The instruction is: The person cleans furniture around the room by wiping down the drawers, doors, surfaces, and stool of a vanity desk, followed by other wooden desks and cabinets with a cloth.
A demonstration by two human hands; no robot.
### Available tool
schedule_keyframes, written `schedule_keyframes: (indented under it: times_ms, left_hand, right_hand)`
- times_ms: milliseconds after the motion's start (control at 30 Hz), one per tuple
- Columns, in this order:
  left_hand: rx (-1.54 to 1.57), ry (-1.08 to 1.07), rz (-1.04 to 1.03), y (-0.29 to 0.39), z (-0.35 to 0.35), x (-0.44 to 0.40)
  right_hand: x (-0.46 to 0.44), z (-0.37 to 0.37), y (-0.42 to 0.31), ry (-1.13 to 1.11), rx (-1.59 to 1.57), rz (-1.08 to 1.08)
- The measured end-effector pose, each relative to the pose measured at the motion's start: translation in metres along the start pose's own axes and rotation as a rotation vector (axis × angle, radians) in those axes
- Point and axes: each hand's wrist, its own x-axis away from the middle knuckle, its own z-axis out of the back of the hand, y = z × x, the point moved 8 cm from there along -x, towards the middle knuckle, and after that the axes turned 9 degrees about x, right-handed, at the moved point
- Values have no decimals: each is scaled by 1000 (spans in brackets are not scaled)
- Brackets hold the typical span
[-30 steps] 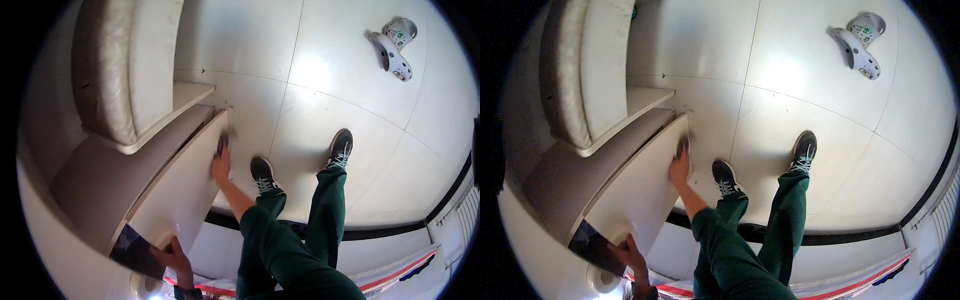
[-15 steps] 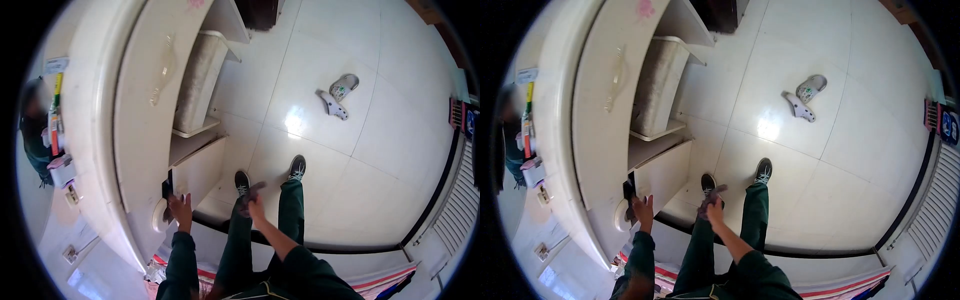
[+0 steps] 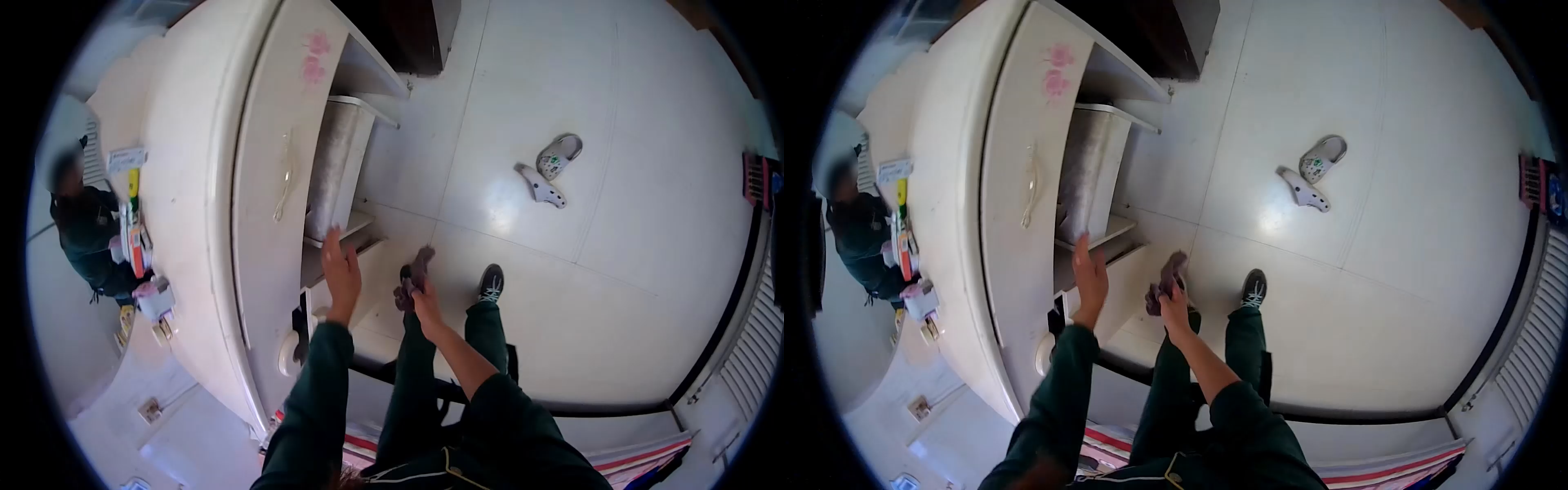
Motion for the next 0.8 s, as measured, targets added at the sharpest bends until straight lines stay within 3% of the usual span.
schedule_keyframes:
  times_ms: [67, 167, 200, 267, 300, 367, 433, 567, 633, 800]
  left_hand:
    - [-13, 104, -56, -18, -16, -74]
    - [39, 212, 73, -57, -37, -157]
    - [-81, 221, -28, -69, -45, -180]
    - [-341, 295, -187, -84, -59, -189]
    - [-341, 379, -233, -75, -60, -180]
    - [-358, 359, -182, -67, -63, -183]
    - [-332, 331, -196, -69, -63, -179]
    - [-321, 326, -191, -67, -65, -185]
    - [-343, 332, -184, -69, -66, -186]
    - [-327, 318, -130, -68, -65, -186]
  right_hand:
    - [-22, -18, -55, -51, -269, 226]
    - [-55, -55, -91, -145, -348, 150]
    - [-99, -100, -63, -264, -609, 248]
    - [-139, -152, -46, -208, -528, 300]
    - [-124, -146, -78, -89, -541, 185]
    - [-152, -181, -83, 166, -252, 469]
    - [-164, -165, -107, 337, -252, 344]
    - [-222, -104, -217, 524, -307, 659]
    - [-256, -85, -259, 468, -353, 772]
    - [-226, -149, -151, 211, -236, 638]
